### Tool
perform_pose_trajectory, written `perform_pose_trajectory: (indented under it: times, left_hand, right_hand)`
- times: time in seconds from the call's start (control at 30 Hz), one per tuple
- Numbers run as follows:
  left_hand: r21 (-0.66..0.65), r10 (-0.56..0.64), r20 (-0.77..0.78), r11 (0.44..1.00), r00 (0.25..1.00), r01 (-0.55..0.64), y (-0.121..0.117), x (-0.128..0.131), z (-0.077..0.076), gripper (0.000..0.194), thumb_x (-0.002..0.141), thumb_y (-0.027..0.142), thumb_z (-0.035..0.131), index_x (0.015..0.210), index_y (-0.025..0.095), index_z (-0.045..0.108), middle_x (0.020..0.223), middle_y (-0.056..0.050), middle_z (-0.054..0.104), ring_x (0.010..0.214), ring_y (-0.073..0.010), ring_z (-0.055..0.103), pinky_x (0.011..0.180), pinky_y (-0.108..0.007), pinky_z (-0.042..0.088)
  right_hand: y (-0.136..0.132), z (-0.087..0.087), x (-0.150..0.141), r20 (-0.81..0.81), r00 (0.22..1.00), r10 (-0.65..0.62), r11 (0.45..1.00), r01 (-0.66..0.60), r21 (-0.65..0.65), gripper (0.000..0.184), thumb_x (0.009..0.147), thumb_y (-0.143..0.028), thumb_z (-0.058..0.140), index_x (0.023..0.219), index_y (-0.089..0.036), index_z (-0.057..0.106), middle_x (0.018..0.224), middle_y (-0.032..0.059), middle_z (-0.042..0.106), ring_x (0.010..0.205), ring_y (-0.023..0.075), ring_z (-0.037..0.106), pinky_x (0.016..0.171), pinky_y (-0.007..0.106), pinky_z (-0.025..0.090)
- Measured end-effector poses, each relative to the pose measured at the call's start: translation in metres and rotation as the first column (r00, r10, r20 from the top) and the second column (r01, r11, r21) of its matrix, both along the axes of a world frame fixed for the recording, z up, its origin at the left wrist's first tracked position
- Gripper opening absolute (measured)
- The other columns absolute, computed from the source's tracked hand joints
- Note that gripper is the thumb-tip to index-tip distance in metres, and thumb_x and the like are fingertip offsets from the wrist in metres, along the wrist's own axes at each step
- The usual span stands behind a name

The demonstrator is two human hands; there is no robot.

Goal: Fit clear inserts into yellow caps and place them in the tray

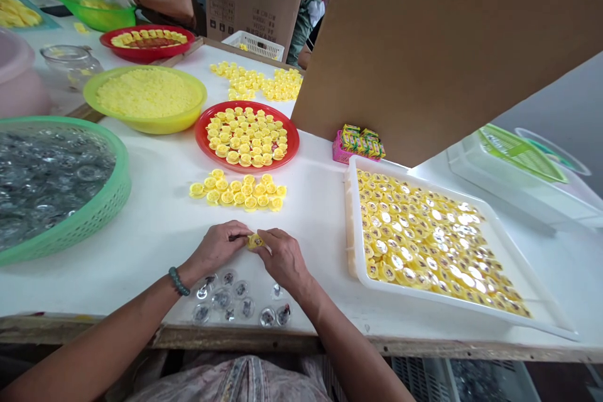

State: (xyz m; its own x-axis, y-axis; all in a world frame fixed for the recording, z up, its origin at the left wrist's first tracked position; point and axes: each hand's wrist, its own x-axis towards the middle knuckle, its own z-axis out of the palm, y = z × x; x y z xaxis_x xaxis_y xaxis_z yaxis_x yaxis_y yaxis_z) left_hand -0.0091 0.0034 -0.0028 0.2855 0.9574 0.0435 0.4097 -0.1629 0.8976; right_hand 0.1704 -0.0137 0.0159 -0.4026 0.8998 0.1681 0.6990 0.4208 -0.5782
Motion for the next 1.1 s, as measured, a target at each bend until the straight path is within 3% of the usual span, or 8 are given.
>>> perform_pose_trajectory:
  times: [0.13, 0.4, 0.6, 0.7, 0.9, 1.1]
  left_hand:
    - [-0.018, -0.003, 0.013, 1.0, 1.0, 0.003, 0.0, 0.0, 0.001, 0.027, 0.074, 0.007, 0.052, 0.088, 0.022, 0.071, 0.09, -0.001, 0.067, 0.083, -0.0159, 0.06, 0.08, -0.026, 0.045]
    - [-0.11, 0.012, 0.062, 0.994, 0.998, -0.005, -0.001, 0.0, 0.005, 0.022, 0.077, 0.016, 0.054, 0.088, 0.023, 0.072, 0.085, -0.001, 0.067, 0.078, -0.0174, 0.061, 0.073, -0.027, 0.044]
    - [-0.209, -0.002, 0.091, 0.978, 0.996, 0.021, -0.001, -0.001, 0.008, 0.023, 0.074, 0.017, 0.054, 0.085, 0.024, 0.072, 0.088, 0.0, 0.068, 0.083, -0.0178, 0.06, 0.076, -0.027, 0.043]
    - [-0.269, 0.017, 0.097, 0.963, 0.995, 0.01, 0.0, -0.002, 0.01, 0.019, 0.074, 0.022, 0.056, 0.084, 0.024, 0.072, 0.085, 0.001, 0.068, 0.08, -0.0182, 0.06, 0.073, -0.027, 0.044]
    - [-0.298, 0.041, 0.096, 0.955, 0.995, -0.011, 0.0, -0.002, 0.013, 0.017, 0.076, 0.026, 0.055, 0.08, 0.02, 0.071, 0.08, -0.001, 0.069, 0.073, -0.0184, 0.06, 0.067, -0.028, 0.044]
    - [-0.385, 0.024, 0.193, 0.922, 0.981, 0.053, -0.002, -0.007, 0.008, 0.023, 0.076, 0.028, 0.058, 0.094, 0.019, 0.069, 0.081, -0.003, 0.07, 0.07, -0.018, 0.061, 0.066, -0.027, 0.048]
  right_hand:
    - [0.004, -0.003, 0.0, 0.001, 1.0, 0.011, 1.0, -0.011, -0.016, 0.021, 0.08, -0.022, 0.062, 0.101, -0.022, 0.066, 0.089, 0.0043, 0.066, 0.075, 0.0135, 0.061, 0.066, 0.022, 0.045]
    - [0.012, 0.01, -0.008, 0.274, 0.96, 0.058, 0.998, -0.05, -0.037, 0.011, 0.076, -0.021, 0.068, 0.086, -0.019, 0.069, 0.078, 0.0042, 0.066, 0.075, 0.0158, 0.06, 0.065, 0.023, 0.04]
    - [0.011, 0.016, -0.012, 0.341, 0.939, 0.039, 0.998, -0.018, -0.066, 0.004, 0.075, -0.023, 0.068, 0.078, -0.02, 0.069, 0.074, 0.0031, 0.064, 0.07, 0.0151, 0.059, 0.06, 0.023, 0.038]
    - [0.012, 0.018, -0.012, 0.288, 0.956, 0.05, 0.993, -0.017, -0.117, 0.002, 0.073, -0.021, 0.07, 0.074, -0.02, 0.069, 0.072, 0.0022, 0.063, 0.068, 0.0141, 0.058, 0.06, 0.022, 0.038]
    - [0.007, 0.014, -0.008, 0.054, 0.998, -0.028, 0.99, 0.035, -0.135, 0.023, 0.071, -0.015, 0.07, 0.093, -0.023, 0.069, 0.086, 0.002, 0.064, 0.07, 0.0125, 0.058, 0.062, 0.022, 0.042]
    - [0.004, 0.006, -0.004, 0.022, 0.999, -0.026, 0.993, 0.028, -0.11, 0.028, 0.074, -0.016, 0.067, 0.1, -0.023, 0.068, 0.089, 0.0041, 0.065, 0.072, 0.0139, 0.059, 0.063, 0.023, 0.044]
